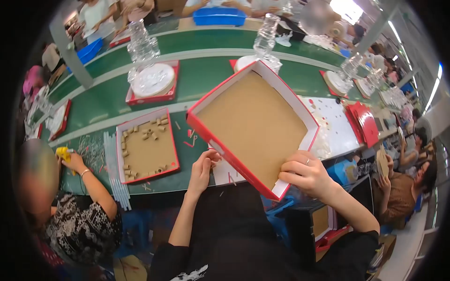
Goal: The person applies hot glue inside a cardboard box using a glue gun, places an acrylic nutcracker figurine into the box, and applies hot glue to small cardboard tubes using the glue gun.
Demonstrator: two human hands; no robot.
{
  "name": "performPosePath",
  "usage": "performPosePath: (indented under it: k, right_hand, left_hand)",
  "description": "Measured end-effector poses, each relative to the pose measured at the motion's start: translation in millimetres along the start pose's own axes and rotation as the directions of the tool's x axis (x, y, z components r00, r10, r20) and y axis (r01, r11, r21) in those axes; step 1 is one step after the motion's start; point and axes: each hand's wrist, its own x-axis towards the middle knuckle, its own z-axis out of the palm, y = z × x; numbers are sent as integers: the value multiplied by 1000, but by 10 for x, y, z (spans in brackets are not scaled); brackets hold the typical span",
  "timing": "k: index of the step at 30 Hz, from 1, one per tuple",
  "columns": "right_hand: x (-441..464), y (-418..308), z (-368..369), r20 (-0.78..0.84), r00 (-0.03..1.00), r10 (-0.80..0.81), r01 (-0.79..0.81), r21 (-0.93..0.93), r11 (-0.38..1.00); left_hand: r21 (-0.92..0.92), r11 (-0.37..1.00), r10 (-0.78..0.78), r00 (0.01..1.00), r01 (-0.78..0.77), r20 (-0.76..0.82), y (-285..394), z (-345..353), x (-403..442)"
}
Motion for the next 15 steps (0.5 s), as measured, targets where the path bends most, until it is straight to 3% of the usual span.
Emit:
performPosePath:
  k: [1, 2, 4, 5, 7, 8, 10, 12, 15]
  right_hand:
    - [0, 35, 85, 5, 999, -48, 48, -19, 999]
    - [1, 96, 174, 8, 995, -100, 100, -45, 994]
    - [-99, 235, 394, 43, 986, -164, 166, -56, 985]
    - [-140, 260, 496, 64, 987, -148, 152, -60, 987]
    - [-252, 388, 678, 134, 985, -105, 116, -81, 990]
    - [-243, 427, 743, 140, 985, -103, 112, -55, 992]
    - [-221, 549, 842, 119, 989, -93, 100, -56, 993]
    - [-165, 606, 917, 128, 989, -68, 74, -45, 996]
    - [-82, 661, 1030, 147, 983, -107, 112, -24, 993]
  left_hand:
    - [-79, 997, -20, 1000, 21, 15, 6, -1, -35]
    - [-312, 949, -27, 999, 39, 43, -73, 19, -76]
    - [-796, 605, -136, 988, 29, -68, 118, 109, -119]
    - [-799, 601, -156, 983, 22, -91, 300, 81, -149]
    - [-868, 494, 4, 998, 54, 64, 719, 16, -50]
    - [-866, 496, -22, 998, 62, 59, 836, -10, -56]
    - [-508, 860, 40, 989, 37, 139, 983, 8, -100]
    - [-547, 832, -29, 991, 95, 129, 1027, 89, -181]
    - [-513, 856, 2, 992, 63, 125, 1078, 137, -278]
